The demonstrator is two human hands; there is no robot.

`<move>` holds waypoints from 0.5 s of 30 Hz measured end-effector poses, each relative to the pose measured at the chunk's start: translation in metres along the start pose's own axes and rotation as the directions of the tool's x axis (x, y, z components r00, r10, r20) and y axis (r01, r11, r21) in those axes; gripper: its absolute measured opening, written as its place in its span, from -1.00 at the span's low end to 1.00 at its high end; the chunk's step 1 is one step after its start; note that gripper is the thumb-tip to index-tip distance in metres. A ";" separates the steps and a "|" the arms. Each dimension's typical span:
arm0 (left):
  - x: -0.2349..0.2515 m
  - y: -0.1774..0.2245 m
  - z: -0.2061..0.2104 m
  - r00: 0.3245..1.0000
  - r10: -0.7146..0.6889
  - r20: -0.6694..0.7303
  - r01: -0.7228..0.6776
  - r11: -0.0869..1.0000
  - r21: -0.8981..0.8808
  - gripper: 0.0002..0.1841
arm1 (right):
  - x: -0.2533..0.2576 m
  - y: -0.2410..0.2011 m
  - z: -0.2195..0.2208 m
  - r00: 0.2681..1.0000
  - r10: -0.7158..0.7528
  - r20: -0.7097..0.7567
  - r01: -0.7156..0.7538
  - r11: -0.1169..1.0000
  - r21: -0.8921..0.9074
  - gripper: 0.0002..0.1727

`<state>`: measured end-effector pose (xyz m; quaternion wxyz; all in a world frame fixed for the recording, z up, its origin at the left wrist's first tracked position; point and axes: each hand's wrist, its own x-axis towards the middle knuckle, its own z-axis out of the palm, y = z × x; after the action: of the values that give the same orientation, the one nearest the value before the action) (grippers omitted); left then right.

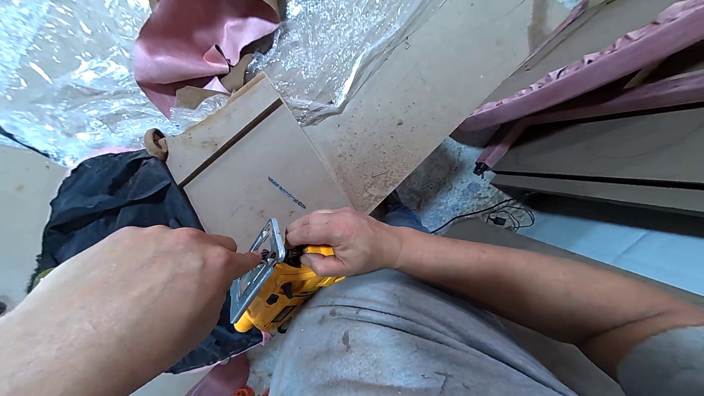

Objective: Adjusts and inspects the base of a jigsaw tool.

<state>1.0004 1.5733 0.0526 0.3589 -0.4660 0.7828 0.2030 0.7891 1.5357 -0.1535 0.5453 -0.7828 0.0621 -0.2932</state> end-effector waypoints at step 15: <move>-0.001 -0.005 0.005 0.997 -0.020 -0.068 0.019 0.999 -0.028 -0.59 | -0.002 -0.002 0.002 1.000 0.003 -0.007 -0.003 1.000 -0.020 -0.69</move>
<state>1.0075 1.5747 0.0497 0.3276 -0.4851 0.7872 0.1939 0.7877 1.5388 -0.1528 0.5376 -0.7872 0.0681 -0.2945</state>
